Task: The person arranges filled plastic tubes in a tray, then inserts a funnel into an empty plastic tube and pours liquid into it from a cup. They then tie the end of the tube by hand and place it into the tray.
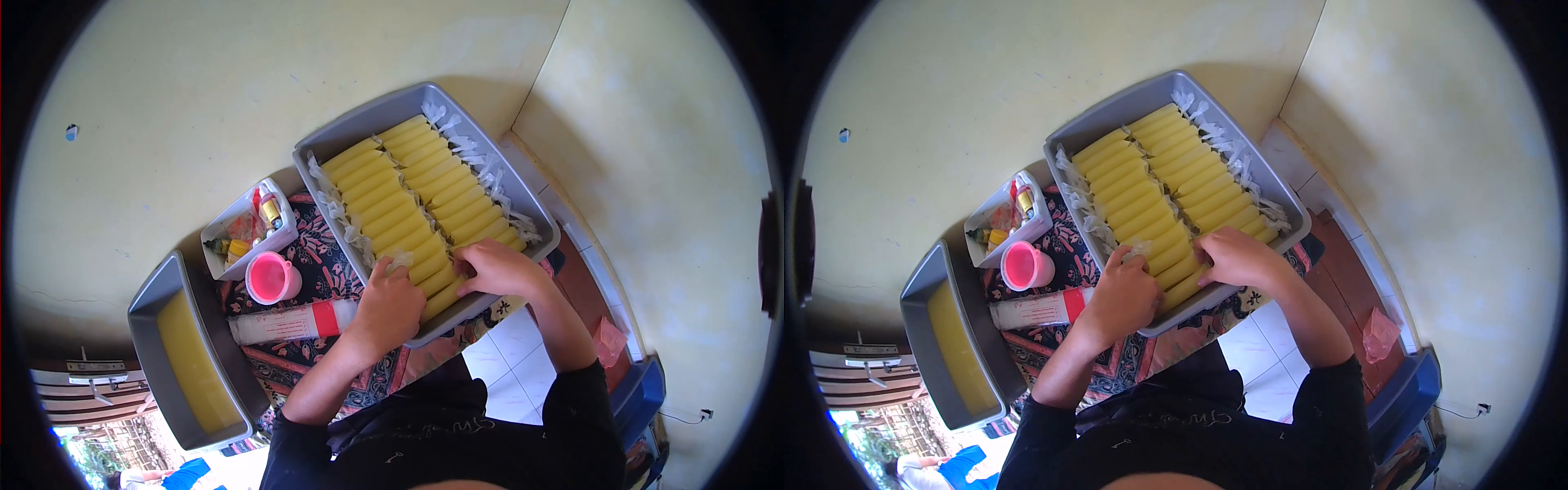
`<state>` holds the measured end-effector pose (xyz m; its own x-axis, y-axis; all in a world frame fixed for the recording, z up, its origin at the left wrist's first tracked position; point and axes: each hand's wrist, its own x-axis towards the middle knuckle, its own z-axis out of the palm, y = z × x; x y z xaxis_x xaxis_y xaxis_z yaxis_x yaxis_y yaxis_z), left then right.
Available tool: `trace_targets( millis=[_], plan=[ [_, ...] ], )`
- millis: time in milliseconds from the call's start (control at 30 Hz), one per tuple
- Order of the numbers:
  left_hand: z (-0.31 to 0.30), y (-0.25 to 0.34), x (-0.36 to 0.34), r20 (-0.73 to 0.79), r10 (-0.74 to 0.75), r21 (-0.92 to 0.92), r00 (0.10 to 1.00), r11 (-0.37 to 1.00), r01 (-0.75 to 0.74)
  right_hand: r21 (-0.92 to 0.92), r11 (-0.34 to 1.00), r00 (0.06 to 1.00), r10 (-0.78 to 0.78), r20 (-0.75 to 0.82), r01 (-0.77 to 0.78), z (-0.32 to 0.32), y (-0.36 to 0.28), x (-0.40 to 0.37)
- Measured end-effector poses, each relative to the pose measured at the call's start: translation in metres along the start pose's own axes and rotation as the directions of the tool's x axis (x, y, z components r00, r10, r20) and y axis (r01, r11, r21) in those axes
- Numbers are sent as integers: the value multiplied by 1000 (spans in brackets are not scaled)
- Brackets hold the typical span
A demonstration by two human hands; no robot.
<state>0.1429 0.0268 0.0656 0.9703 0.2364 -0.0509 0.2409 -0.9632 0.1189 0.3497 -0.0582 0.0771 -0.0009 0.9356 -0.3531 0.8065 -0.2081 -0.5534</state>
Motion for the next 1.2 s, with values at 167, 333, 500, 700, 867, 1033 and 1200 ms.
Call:
trace_targets(
  millis=[167,333,500,700,867,1033,1200],
  plan=[
    [-2,1,2,4,-21,-39,1000,999,21,39,999,999,19,26,-20,-1,3,3],
    [-7,5,12,63,-23,11,998,1000,23,-52,998,996,39,76,-35,7,4,9],
    [-2,9,18,125,-34,32,992,999,30,-147,989,999,-17,44,24,14,4,14],
    [-8,4,10,51,19,-8,999,1000,-18,-51,998,997,30,76,-26,-6,-4,6],
    [-22,-5,-1,-110,-26,-224,994,975,1,96,995,999,-32,30,29,-8,8,3],
    [-29,-13,-7,-324,-114,-301,939,954,12,51,998,997,49,-52,-47,-5,10,3],
    [-30,-19,-16,-441,-201,-367,875,930,28,50,999,999,12,36,-14,-1,6,3]
  ],
)
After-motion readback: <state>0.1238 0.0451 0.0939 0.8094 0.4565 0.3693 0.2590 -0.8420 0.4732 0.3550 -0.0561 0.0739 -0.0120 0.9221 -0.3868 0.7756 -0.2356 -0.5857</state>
